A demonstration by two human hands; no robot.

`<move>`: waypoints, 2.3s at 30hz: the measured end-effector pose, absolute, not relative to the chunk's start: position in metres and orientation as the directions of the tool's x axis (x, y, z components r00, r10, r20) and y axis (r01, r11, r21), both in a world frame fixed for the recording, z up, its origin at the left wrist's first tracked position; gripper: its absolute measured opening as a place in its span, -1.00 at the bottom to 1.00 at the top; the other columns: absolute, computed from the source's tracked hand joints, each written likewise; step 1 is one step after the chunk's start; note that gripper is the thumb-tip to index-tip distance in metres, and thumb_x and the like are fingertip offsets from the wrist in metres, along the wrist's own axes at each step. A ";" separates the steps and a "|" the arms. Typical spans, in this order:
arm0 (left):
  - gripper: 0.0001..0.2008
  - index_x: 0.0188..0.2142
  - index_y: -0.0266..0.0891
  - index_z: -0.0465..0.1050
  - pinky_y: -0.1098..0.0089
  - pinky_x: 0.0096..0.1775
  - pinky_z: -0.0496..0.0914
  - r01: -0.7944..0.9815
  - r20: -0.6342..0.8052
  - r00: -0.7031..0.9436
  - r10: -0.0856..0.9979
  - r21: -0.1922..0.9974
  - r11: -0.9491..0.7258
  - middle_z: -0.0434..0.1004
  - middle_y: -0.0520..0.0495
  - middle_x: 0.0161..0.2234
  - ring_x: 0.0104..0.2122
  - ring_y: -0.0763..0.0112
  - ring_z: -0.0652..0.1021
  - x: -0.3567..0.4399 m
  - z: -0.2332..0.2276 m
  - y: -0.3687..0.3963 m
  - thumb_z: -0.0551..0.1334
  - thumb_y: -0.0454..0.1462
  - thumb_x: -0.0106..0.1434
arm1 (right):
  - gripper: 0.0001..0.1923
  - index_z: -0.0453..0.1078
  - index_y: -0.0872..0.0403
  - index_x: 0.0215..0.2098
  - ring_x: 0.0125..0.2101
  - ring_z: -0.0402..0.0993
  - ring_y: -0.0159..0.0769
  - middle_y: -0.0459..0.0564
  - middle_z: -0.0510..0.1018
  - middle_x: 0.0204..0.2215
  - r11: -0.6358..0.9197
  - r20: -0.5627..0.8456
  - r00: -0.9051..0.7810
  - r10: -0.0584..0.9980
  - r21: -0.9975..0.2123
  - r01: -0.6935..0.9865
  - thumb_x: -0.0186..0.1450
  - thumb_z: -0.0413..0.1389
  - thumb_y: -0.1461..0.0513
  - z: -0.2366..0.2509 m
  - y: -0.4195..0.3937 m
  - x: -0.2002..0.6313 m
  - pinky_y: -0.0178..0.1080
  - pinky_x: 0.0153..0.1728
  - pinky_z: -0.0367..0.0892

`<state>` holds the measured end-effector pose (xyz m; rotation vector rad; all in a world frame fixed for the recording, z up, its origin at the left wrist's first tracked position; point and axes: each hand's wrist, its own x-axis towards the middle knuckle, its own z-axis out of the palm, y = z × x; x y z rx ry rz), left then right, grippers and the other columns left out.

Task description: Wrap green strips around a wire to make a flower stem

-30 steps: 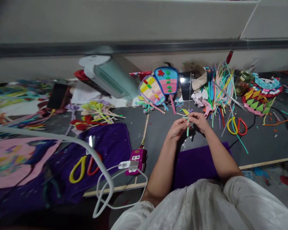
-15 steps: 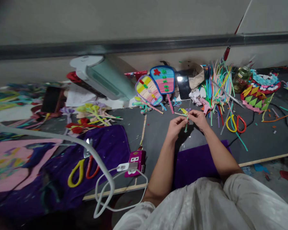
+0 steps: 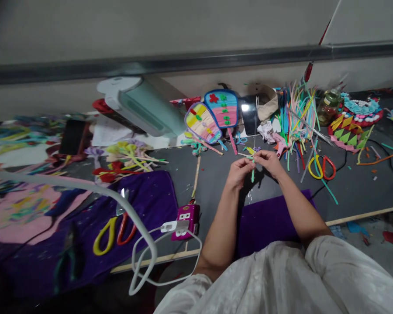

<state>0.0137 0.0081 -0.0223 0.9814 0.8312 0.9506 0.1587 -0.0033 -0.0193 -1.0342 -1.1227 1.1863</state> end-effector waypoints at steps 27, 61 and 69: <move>-0.68 -0.42 -0.32 0.49 0.45 -0.41 0.37 -0.321 -0.248 0.548 0.799 0.819 0.475 0.45 0.01 -0.52 -0.55 0.54 0.44 0.009 -0.021 0.007 0.47 -0.20 -0.14 | -0.80 0.41 0.09 -0.52 -0.55 0.26 -0.46 -0.17 0.40 -0.59 0.022 0.038 -0.046 0.998 -0.950 -0.310 0.07 0.27 0.14 -0.015 -0.007 0.154 -0.34 -0.43 0.20; -0.66 -0.38 -0.36 0.52 0.46 -0.44 0.37 -0.334 -0.237 0.603 0.761 0.791 0.512 0.47 -0.02 -0.56 -0.60 0.53 0.46 0.007 -0.018 0.007 0.44 -0.14 -0.07 | -0.78 0.39 0.10 -0.47 -0.64 0.29 -0.48 -0.19 0.39 -0.63 -0.066 -0.024 -0.109 0.994 -0.913 -0.402 0.07 0.27 0.13 -0.012 -0.009 0.154 -0.36 -0.56 0.26; -0.71 -0.51 -0.32 0.44 0.49 -0.47 0.30 -0.369 -0.249 0.466 0.849 0.817 0.442 0.43 0.05 -0.57 -0.60 0.57 0.41 0.015 -0.022 0.009 0.47 -0.23 -0.16 | -0.80 0.42 0.10 -0.48 -0.50 0.30 -0.47 -0.16 0.44 -0.55 0.030 0.035 -0.010 0.999 -0.957 -0.288 0.05 0.27 0.14 -0.015 -0.004 0.154 -0.35 -0.39 0.24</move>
